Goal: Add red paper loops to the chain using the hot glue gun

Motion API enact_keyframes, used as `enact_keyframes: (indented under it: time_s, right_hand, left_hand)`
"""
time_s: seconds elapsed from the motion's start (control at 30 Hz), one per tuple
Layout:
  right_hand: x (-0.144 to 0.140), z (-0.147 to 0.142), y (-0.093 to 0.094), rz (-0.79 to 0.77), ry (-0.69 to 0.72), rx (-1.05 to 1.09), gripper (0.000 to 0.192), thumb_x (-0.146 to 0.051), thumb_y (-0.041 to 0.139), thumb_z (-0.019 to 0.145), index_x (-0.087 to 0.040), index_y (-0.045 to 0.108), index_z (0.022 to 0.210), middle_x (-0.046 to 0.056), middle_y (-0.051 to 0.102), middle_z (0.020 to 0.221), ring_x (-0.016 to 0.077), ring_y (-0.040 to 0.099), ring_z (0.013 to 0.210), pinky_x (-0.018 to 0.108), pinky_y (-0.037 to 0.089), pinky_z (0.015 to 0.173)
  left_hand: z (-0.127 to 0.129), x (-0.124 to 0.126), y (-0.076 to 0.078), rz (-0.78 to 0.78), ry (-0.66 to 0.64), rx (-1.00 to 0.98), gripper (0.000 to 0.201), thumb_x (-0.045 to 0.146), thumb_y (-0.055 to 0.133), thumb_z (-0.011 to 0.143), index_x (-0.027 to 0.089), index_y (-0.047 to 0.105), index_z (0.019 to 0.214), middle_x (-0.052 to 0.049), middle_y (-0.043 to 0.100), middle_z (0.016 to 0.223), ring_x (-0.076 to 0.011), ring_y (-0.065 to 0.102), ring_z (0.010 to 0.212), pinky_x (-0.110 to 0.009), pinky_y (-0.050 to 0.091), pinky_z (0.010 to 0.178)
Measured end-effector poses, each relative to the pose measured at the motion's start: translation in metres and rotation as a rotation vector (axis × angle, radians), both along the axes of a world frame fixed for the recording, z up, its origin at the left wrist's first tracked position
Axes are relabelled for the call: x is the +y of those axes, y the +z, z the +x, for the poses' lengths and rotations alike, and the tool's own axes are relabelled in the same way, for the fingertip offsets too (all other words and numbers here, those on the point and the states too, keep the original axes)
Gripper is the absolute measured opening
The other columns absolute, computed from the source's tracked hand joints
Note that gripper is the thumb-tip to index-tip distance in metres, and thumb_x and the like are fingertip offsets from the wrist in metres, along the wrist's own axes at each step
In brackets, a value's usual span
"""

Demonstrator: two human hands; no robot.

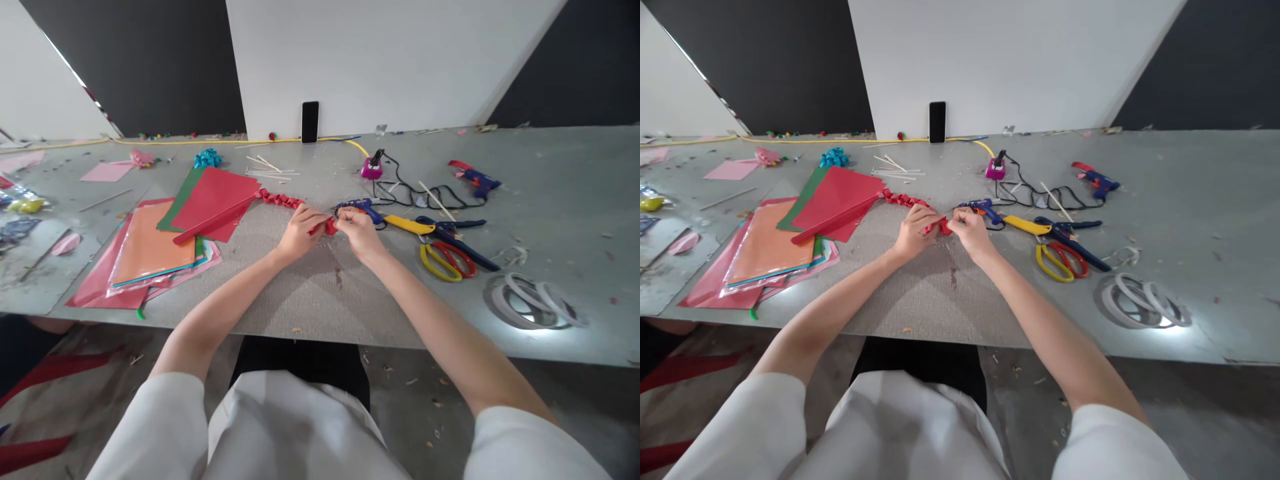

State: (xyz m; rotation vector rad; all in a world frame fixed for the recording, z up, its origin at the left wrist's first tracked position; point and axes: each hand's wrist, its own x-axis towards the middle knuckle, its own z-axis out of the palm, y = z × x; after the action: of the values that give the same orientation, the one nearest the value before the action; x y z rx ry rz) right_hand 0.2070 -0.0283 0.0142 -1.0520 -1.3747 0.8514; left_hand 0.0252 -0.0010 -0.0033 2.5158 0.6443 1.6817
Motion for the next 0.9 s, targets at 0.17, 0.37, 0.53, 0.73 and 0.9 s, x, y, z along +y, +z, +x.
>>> enact_keyframes:
  time_s: [0.17,0.37,0.53,0.73,0.9]
  right_hand:
    - [-0.0005,-0.0007,0.0014,-0.015,-0.007,0.008,0.023,-0.03,0.067,0.064,-0.023,0.049,0.053,0.002,0.055,0.084,0.022,0.052,0.094,0.038,0.036,0.094]
    - [0.001,0.0004,-0.0013,-0.02,0.003,-0.001,0.024,-0.031,0.067,0.065,-0.023,0.048,0.054,0.002,0.056,0.087,0.0224,0.053,0.097,0.038,0.037,0.097]
    - [0.0011,0.0006,-0.0026,-0.008,0.012,-0.01,0.029,-0.035,0.068,0.068,-0.024,0.045,0.054,0.002,0.054,0.083,0.023,0.052,0.095,0.039,0.038,0.095]
    - [0.0014,-0.0009,-0.0023,-0.028,0.022,-0.017,0.04,-0.045,0.07,0.072,-0.024,0.041,0.053,0.001,0.046,0.072,0.0219,0.049,0.087,0.036,0.039,0.087]
    - [0.0008,-0.0017,-0.0015,-0.014,0.04,0.004,0.044,-0.043,0.071,0.075,-0.024,0.039,0.052,-0.001,0.041,0.067,0.0201,0.047,0.082,0.036,0.039,0.084]
  left_hand:
    - [0.0007,-0.0032,0.004,0.048,-0.007,0.005,0.023,0.026,0.055,0.106,0.017,0.077,0.108,-0.012,0.078,0.098,-0.0204,0.065,0.095,-0.041,0.057,0.087]
    - [-0.0007,-0.0051,0.0061,0.027,-0.024,0.038,0.027,0.028,0.053,0.107,0.017,0.077,0.11,-0.013,0.078,0.101,-0.0206,0.065,0.096,-0.042,0.057,0.089]
    - [-0.0016,-0.0036,0.004,0.029,-0.038,0.058,0.027,0.028,0.052,0.107,0.016,0.076,0.112,-0.014,0.077,0.103,-0.0217,0.064,0.1,-0.044,0.057,0.092]
    - [-0.005,-0.0024,0.005,0.018,-0.028,0.12,0.023,0.026,0.055,0.105,0.016,0.075,0.113,-0.014,0.076,0.104,-0.0227,0.065,0.102,-0.046,0.058,0.093]
    - [-0.0069,-0.0019,0.0063,0.012,-0.04,0.138,0.022,0.027,0.058,0.104,0.015,0.074,0.113,-0.015,0.075,0.103,-0.0237,0.065,0.103,-0.047,0.058,0.093]
